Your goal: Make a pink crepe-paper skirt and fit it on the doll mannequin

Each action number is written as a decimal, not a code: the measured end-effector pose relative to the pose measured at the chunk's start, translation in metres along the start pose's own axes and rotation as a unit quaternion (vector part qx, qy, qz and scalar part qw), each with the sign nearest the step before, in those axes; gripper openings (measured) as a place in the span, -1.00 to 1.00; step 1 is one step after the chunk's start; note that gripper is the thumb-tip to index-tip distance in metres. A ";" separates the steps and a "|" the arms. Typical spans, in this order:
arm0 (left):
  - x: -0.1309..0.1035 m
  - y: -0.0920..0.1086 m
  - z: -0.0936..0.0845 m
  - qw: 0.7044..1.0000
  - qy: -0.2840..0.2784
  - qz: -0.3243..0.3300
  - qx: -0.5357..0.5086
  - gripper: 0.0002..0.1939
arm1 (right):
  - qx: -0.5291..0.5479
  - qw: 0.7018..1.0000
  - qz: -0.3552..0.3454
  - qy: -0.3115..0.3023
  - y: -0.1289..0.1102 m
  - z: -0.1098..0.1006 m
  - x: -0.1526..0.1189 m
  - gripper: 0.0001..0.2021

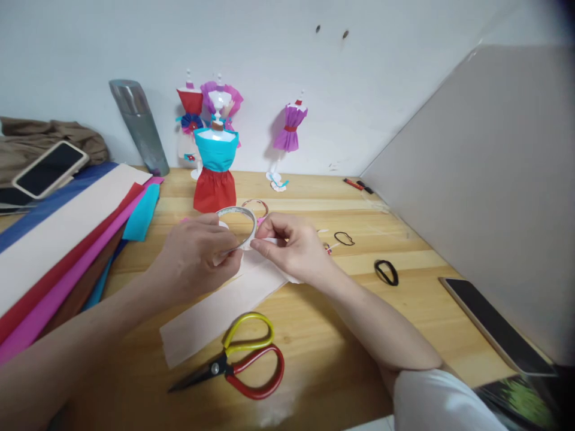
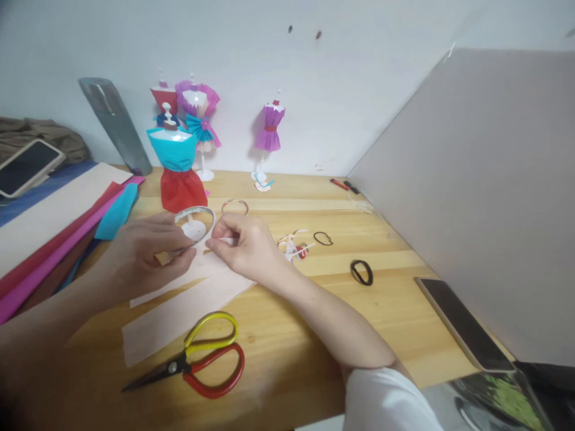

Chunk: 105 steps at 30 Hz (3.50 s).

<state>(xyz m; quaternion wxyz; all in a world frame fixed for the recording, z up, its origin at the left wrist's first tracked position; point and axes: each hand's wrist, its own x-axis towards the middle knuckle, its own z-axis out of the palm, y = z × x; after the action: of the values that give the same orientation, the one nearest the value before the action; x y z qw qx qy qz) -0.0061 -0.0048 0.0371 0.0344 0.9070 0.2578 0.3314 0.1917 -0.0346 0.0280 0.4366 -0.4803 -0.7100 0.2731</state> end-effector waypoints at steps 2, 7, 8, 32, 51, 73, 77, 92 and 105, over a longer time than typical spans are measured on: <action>0.002 0.001 -0.003 1.000 -0.017 0.014 -0.002 -0.69 | -0.001 1.000 0.009 0.000 -0.001 -0.001 0.000 -0.85; 0.005 0.004 -0.007 0.997 -0.041 0.058 -0.036 -0.70 | 0.000 1.000 0.020 -0.017 -0.005 -0.006 0.001 -0.82; 0.006 0.004 -0.006 0.996 -0.043 0.067 -0.051 -0.70 | 0.002 1.000 0.022 -0.018 -0.006 -0.007 0.001 -0.80; 0.007 -0.016 -0.007 0.971 -0.100 -0.083 -0.201 -0.75 | 0.005 0.995 0.043 -0.095 -0.008 -0.021 0.002 -0.88; 0.006 -0.015 0.000 0.998 -0.049 -0.011 -0.044 -0.69 | 0.017 0.999 0.009 -0.044 -0.006 -0.005 0.000 -0.91; 0.007 -0.013 -0.005 0.994 -0.042 0.042 -0.087 -0.73 | 0.015 0.999 0.010 -0.032 -0.006 -0.008 0.002 -0.88; 0.008 -0.012 -0.005 0.995 -0.044 0.045 -0.083 -0.72 | -0.001 1.000 0.000 -0.017 -0.005 -0.009 0.001 -0.87; 0.009 -0.010 -0.007 0.986 -0.080 0.097 -0.112 -0.67 | 0.018 0.997 0.061 -0.045 0.001 -0.010 0.006 -0.78; 0.008 -0.024 -0.008 0.976 -0.118 0.043 -0.177 -0.71 | 0.013 0.994 0.028 -0.106 -0.005 -0.027 0.008 -0.86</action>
<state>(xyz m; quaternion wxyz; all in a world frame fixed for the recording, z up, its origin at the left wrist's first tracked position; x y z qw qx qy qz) -0.0160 0.0193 0.0422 0.2106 0.9293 0.1496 0.2638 0.2121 -0.0303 0.0475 0.3572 -0.4629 -0.7350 0.3434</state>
